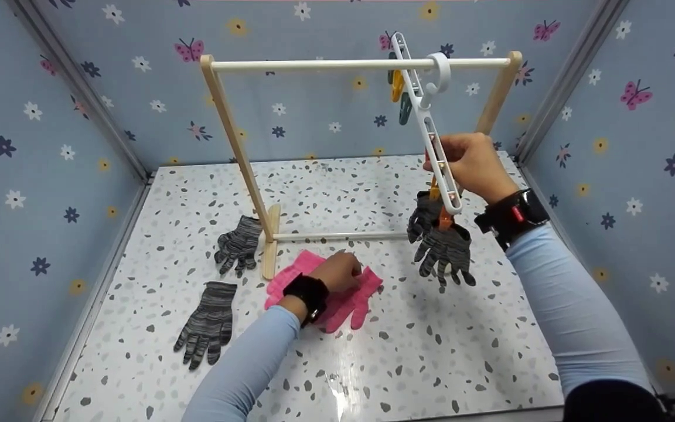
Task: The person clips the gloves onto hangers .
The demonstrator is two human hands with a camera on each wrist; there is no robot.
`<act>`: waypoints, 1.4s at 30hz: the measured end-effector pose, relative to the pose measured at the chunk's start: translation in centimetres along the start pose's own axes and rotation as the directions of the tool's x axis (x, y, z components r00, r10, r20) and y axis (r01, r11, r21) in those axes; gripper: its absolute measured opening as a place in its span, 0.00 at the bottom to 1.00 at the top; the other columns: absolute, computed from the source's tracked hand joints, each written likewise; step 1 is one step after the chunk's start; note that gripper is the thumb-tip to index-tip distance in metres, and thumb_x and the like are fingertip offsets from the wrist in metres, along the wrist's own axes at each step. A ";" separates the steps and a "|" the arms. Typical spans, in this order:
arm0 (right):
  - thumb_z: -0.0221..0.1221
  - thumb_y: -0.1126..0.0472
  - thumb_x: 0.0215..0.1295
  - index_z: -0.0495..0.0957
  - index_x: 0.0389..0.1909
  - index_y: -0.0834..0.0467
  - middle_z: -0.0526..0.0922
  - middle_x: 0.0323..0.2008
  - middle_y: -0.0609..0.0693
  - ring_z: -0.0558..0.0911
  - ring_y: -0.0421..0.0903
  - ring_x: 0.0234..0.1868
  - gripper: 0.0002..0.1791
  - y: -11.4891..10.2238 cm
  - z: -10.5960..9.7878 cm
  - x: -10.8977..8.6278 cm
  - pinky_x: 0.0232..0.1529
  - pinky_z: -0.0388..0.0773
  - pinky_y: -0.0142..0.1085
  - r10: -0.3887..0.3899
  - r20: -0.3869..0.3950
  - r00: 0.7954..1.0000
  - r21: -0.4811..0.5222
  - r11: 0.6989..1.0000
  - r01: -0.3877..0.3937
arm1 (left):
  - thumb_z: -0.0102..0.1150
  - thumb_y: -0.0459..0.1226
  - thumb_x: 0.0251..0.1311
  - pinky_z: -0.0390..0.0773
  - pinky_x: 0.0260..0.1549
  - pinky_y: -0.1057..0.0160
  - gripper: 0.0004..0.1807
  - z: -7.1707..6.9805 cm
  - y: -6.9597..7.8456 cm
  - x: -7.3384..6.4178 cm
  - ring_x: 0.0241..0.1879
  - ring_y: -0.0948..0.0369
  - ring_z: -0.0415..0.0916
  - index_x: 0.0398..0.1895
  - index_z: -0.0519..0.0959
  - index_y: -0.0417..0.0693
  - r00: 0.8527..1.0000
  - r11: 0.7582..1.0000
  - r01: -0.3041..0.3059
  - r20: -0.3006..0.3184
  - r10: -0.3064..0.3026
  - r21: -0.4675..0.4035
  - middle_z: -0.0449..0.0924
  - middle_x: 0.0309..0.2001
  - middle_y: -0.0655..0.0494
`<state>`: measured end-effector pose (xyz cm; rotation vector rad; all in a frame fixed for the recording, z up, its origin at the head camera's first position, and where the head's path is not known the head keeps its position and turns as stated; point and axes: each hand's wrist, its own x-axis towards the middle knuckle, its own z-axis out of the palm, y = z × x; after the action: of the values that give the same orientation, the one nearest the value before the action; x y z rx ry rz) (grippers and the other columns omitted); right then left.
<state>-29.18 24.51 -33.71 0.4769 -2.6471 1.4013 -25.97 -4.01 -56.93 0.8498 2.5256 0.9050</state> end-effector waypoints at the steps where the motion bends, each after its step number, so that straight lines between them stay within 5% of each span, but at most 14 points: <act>1: 0.74 0.69 0.66 0.89 0.52 0.66 0.94 0.39 0.53 0.91 0.35 0.35 0.14 -0.1 0.0 0.0 0.37 0.86 0.27 0.000 0.002 1.000 -0.005 1.000 0.000 | 0.67 0.25 0.60 0.52 0.20 0.66 0.30 -0.1 0.2 -0.1 0.18 0.65 0.49 0.12 0.60 0.54 1.000 1.000 0.000 -0.013 0.001 0.011 0.50 0.16 0.63; 8: 0.75 0.68 0.66 0.89 0.53 0.65 0.94 0.40 0.53 0.90 0.34 0.36 0.16 0.0 -0.1 0.0 0.40 0.86 0.26 -0.005 -0.005 1.000 -0.015 1.000 0.005 | 0.72 0.27 0.61 0.54 0.21 0.66 0.31 -0.8 0.6 -0.3 0.19 0.64 0.51 0.13 0.60 0.53 0.996 0.999 0.009 -0.090 -0.006 0.038 0.53 0.15 0.63; 15: 0.76 0.66 0.64 0.90 0.52 0.66 0.94 0.39 0.52 0.90 0.32 0.36 0.16 0.2 -0.2 -0.1 0.38 0.85 0.24 -0.031 -0.031 0.999 -0.045 0.999 0.029 | 0.73 0.30 0.64 0.66 0.31 0.65 0.13 -1.6 0.7 -0.3 0.27 0.64 0.65 0.21 0.82 0.42 0.989 1.000 -0.003 -0.151 0.005 0.014 0.68 0.22 0.62; 21: 0.77 0.64 0.64 0.90 0.51 0.65 0.94 0.39 0.51 0.90 0.32 0.37 0.16 0.1 -0.4 -0.1 0.37 0.84 0.23 -0.026 -0.042 0.999 -0.071 0.997 0.023 | 0.67 0.28 0.64 0.61 0.24 0.65 0.19 -2.7 0.8 -0.2 0.22 0.64 0.61 0.16 0.73 0.49 0.984 1.000 -0.016 -0.175 0.012 -0.023 0.63 0.18 0.62; 27: 0.77 0.65 0.64 0.91 0.47 0.64 0.94 0.37 0.51 0.89 0.31 0.33 0.13 -0.1 -0.3 -0.1 0.36 0.84 0.25 -0.023 -0.028 0.999 -0.083 0.996 0.020 | 0.66 0.29 0.66 0.64 0.25 0.65 0.17 -3.3 1.0 -0.2 0.22 0.64 0.63 0.18 0.78 0.47 0.979 0.998 0.024 -0.200 -0.035 -0.054 0.66 0.18 0.62; 32: 0.75 0.69 0.64 0.91 0.45 0.64 0.94 0.36 0.52 0.89 0.34 0.33 0.10 -0.3 -0.2 -0.1 0.36 0.85 0.25 -0.022 -0.019 1.000 -0.070 0.997 0.021 | 0.64 0.30 0.68 0.60 0.24 0.65 0.24 -4.0 0.9 -0.2 0.21 0.65 0.58 0.16 0.66 0.54 0.972 0.999 0.015 -0.232 -0.025 -0.045 0.59 0.17 0.63; 42: 0.77 0.65 0.64 0.92 0.44 0.62 0.94 0.38 0.55 0.89 0.32 0.34 0.09 -0.1 -0.2 0.0 0.36 0.85 0.24 -0.048 -0.029 0.998 -0.096 0.994 0.045 | 0.66 0.33 0.72 0.67 0.31 0.65 0.10 -5.3 1.3 -0.3 0.27 0.63 0.67 0.29 0.85 0.42 0.953 0.996 0.029 -0.298 -0.054 -0.087 0.69 0.23 0.61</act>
<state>-29.10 24.59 -33.51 0.4990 -2.6456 1.2521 -27.75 -5.88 -52.11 0.6738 2.7256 1.1945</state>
